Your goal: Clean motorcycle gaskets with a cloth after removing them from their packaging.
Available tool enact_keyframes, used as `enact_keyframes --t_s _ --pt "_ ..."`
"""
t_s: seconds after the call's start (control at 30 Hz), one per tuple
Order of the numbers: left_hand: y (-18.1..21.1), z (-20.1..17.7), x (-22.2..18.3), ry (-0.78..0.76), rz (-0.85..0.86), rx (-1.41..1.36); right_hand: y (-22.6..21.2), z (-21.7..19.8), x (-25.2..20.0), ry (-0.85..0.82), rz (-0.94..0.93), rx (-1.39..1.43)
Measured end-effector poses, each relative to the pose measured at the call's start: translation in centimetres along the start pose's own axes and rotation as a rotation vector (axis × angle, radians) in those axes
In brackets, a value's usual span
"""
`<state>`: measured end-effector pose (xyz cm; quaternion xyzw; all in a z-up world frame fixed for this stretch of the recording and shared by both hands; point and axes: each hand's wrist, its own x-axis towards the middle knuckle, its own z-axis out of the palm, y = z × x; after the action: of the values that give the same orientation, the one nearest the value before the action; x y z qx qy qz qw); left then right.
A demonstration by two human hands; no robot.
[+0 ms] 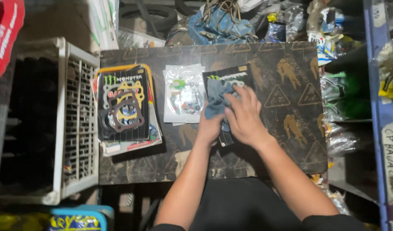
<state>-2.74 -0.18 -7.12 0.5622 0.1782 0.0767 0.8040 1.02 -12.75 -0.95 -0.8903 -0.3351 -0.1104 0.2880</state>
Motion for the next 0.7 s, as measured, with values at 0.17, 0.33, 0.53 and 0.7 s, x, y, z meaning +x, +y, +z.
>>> enact_keyframes --t_s 0.17,0.33,0.53,0.7 --pt "-3.2 -1.4 0.1 0.141 0.032 -0.146 1.2 -2.0 -0.4 -0.246 -0.172 -0.044" --pt "2.0 -0.7 -3.0 -0.019 0.079 0.006 4.4 -1.4 2.3 0.164 -0.218 -0.104" --pt "3.6 -3.7 -1.3 -0.254 0.228 -0.047 -0.9 0.1 4.2 0.057 -0.148 0.331" --pt "4.0 -5.6 -1.7 -0.344 0.316 0.1 -1.5 -0.4 5.1 0.27 0.016 -0.026"
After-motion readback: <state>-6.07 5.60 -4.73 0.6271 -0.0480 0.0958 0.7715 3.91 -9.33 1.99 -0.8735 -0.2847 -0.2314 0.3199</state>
